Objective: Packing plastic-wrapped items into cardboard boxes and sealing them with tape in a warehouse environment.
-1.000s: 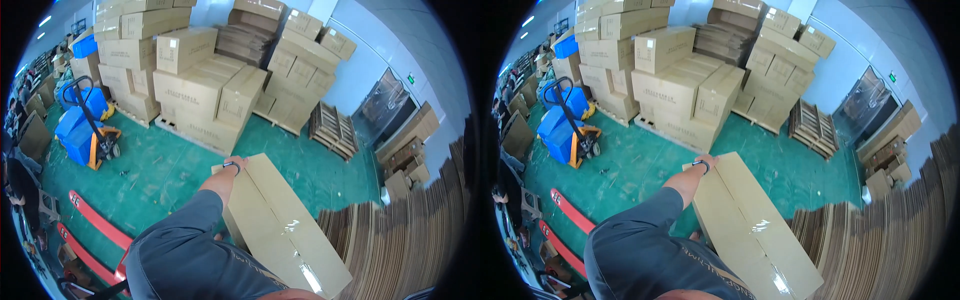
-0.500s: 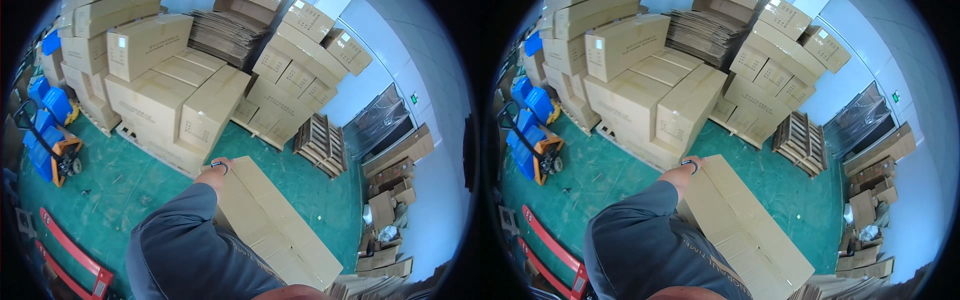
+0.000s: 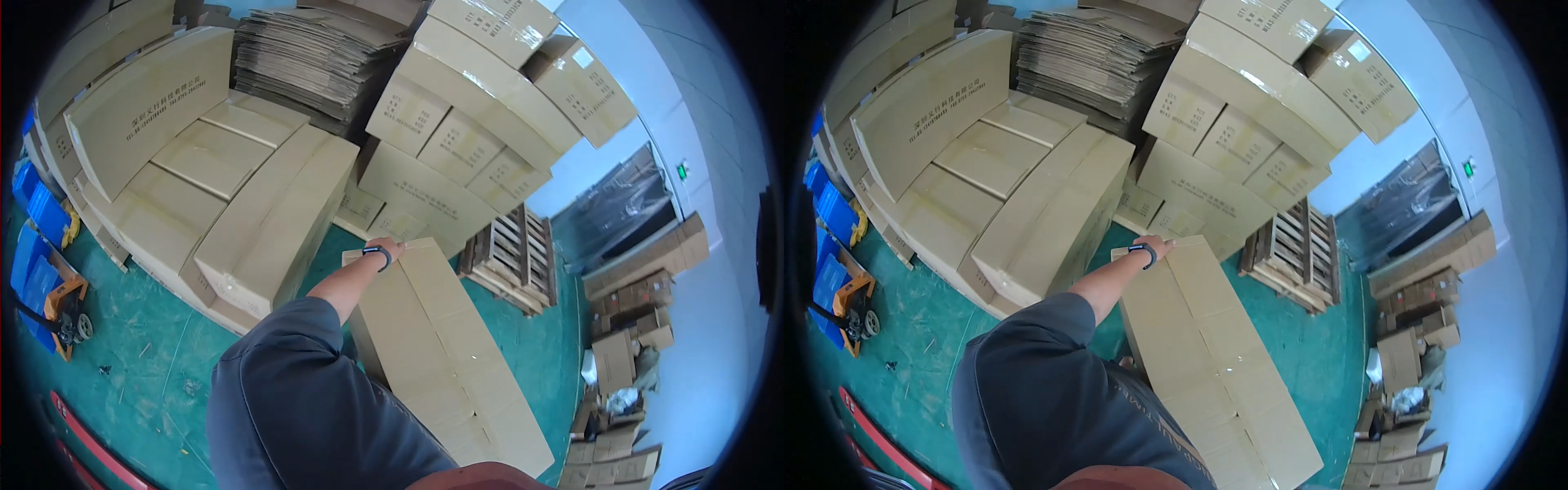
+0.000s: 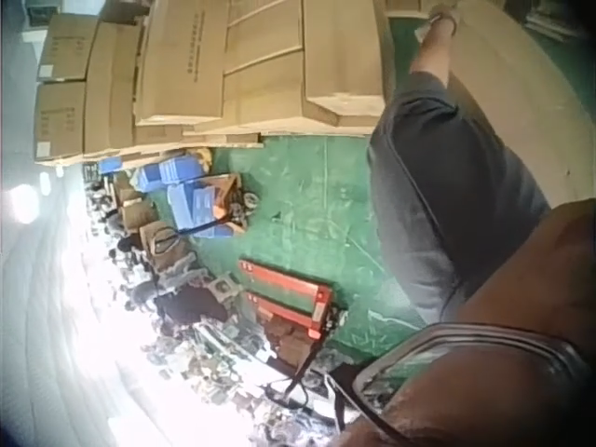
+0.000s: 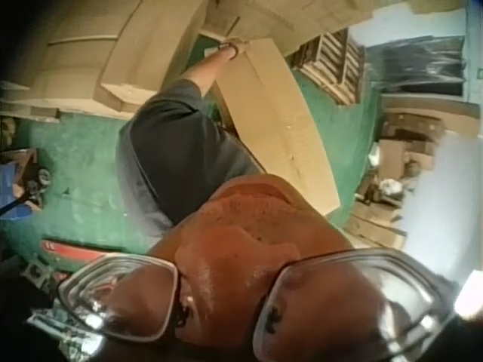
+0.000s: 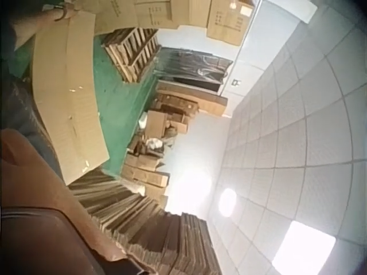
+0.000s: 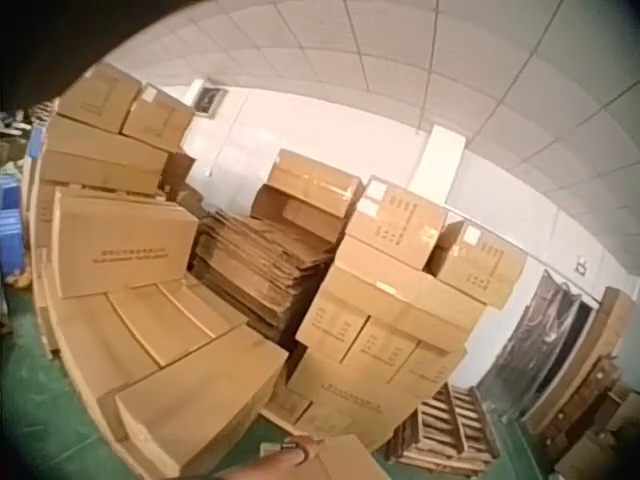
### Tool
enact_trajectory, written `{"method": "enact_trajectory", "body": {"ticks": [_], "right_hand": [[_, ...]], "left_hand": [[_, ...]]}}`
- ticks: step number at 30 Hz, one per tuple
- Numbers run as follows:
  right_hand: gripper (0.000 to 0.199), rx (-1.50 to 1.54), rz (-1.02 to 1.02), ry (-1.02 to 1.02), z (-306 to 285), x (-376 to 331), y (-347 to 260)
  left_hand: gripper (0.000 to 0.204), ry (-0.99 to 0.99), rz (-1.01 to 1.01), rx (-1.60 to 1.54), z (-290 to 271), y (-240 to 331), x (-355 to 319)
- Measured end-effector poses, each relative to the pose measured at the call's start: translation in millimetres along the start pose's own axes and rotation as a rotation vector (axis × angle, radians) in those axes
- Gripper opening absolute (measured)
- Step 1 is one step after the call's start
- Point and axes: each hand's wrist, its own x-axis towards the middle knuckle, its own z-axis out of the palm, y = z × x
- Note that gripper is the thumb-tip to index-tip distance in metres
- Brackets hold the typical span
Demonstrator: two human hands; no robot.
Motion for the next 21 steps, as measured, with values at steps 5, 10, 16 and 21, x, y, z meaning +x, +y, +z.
{"method": "enact_trajectory", "body": {"ticks": [5, 10, 16, 21], "right_hand": [[0.08, 0.057, 0.051, -0.113, 12.5, 155.4, -26.6], [0.081, 0.092, 0.116, -0.211, 24.8, 280.7, -39.0], [0.082, 0.048, 0.211, -0.406, 90.5, 407.1, -36.0], [0.083, 0.028, 0.317, -0.453, 120.6, 477.5, -12.9]], "left_hand": [[0.079, 0.181, 0.135, 0.029, -125.8, 95.2, 100.6], [0.076, 0.478, 0.285, 0.356, -380.9, 174.9, 85.9], [0.092, 0.62, -0.125, 0.35, -709.6, 116.0, 84.2], [0.091, 0.665, 0.049, 0.459, -704.3, 32.3, 179.4]]}}
